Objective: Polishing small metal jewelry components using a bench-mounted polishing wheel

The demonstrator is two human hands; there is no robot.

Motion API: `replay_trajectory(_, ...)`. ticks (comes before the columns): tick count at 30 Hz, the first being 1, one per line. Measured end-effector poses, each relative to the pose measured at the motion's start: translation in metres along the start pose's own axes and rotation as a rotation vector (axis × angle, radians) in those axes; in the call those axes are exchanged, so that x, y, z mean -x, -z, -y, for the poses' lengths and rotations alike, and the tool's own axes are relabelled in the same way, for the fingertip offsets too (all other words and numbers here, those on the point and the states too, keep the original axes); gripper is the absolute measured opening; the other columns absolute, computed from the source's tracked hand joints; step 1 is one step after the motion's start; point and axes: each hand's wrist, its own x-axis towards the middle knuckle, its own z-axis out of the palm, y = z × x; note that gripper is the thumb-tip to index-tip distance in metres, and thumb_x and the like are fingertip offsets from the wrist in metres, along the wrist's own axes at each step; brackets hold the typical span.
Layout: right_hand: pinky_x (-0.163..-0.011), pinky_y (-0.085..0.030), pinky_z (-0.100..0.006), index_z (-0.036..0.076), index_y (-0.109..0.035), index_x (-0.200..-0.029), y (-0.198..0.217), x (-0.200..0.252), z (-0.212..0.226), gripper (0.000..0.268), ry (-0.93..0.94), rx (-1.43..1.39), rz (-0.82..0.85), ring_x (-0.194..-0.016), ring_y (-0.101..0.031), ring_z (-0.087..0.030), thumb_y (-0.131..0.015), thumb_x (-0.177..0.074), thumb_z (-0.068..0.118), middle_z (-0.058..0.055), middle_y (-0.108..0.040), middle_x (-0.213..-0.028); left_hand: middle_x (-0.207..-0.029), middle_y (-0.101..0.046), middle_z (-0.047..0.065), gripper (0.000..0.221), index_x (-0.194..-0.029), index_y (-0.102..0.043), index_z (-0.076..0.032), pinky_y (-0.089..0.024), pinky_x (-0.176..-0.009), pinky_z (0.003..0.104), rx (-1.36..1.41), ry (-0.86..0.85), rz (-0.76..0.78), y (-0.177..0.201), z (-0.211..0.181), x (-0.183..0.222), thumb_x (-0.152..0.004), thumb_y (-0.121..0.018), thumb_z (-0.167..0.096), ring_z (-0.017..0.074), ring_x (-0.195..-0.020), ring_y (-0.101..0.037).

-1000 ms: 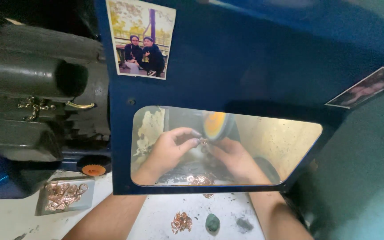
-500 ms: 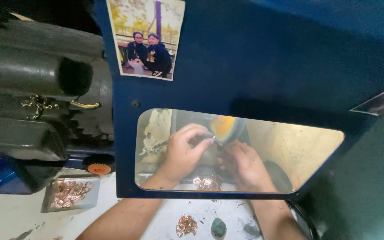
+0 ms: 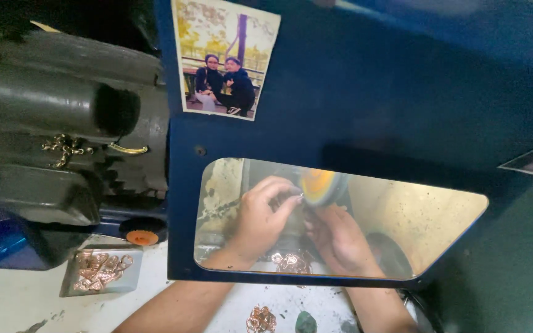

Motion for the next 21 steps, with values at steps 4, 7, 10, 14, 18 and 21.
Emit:
replay_trajectory(4,-0.067,-0.046,-0.024,0.004,-0.071,-0.102,0.007,-0.003,-0.005,0.017,-0.015,0.032,-0.065,-0.074,-0.06,-0.01,-0.066,-0.098,0.02,-0.002,-0.066,-0.083,-0.094,-0.073,0.004,0.006,-0.093,-0.075,-0.009,-0.053,-0.067,0.027,0.012,-0.051,-0.003,0.004,-0.001,-0.002,-0.089,-0.072,-0.013,0.0159,-0.085,-0.069)
replay_trajectory(7,-0.06,-0.047,-0.028,0.007,-0.062,-0.088,0.013,-0.001,-0.008,0.014,-0.024,0.11,-0.158,-0.07,-0.064,-0.015,-0.066,-0.096,0.018,-0.005,-0.069,-0.084,-0.093,-0.072,0.001,0.004,-0.089,-0.072,-0.01,-0.05,-0.065,0.027,-0.024,-0.07,0.012,0.003,-0.001,0.001,-0.087,-0.074,-0.013,0.0149,-0.083,-0.069)
replay_trajectory(10,-0.066,-0.046,-0.026,0.006,-0.064,-0.091,0.009,-0.003,-0.011,0.009,0.024,0.023,-0.131,-0.074,-0.062,-0.013,-0.062,-0.099,0.011,-0.005,-0.066,-0.082,-0.093,-0.072,0.002,0.005,-0.09,-0.072,-0.009,-0.051,-0.069,0.028,-0.016,-0.062,0.0,0.001,0.004,0.001,-0.088,-0.073,-0.013,0.016,-0.084,-0.069)
replay_trajectory(14,-0.063,-0.047,-0.026,0.005,-0.066,-0.08,0.01,-0.005,-0.013,0.019,0.072,0.001,-0.084,-0.07,-0.061,-0.012,-0.065,-0.098,0.01,-0.003,-0.065,-0.074,-0.092,-0.072,0.002,0.004,-0.091,-0.073,-0.01,-0.051,-0.066,0.028,-0.03,-0.093,-0.027,-0.002,0.008,0.001,-0.088,-0.073,-0.012,0.0159,-0.081,-0.068)
replay_trajectory(18,-0.065,-0.045,-0.022,0.004,-0.07,-0.077,-0.01,-0.002,-0.003,0.022,0.027,0.053,-0.112,-0.073,-0.062,-0.008,-0.066,-0.098,0.01,-0.004,-0.071,-0.08,-0.095,-0.073,0.004,0.006,-0.093,-0.074,-0.009,-0.055,-0.072,0.03,-0.04,-0.075,-0.016,0.007,0.002,0.0,-0.089,-0.072,-0.012,0.0181,-0.086,-0.07)
replay_trajectory(21,-0.07,-0.056,-0.03,-0.003,-0.075,-0.1,-0.003,0.014,0.018,0.029,0.009,0.554,-0.199,-0.072,-0.068,-0.019,-0.07,-0.09,0.024,-0.011,-0.068,-0.076,-0.094,-0.071,0.003,0.003,-0.093,-0.074,-0.01,-0.053,-0.072,0.028,0.03,-0.197,0.047,0.013,-0.001,0.003,-0.09,-0.075,-0.01,0.0167,-0.086,-0.068)
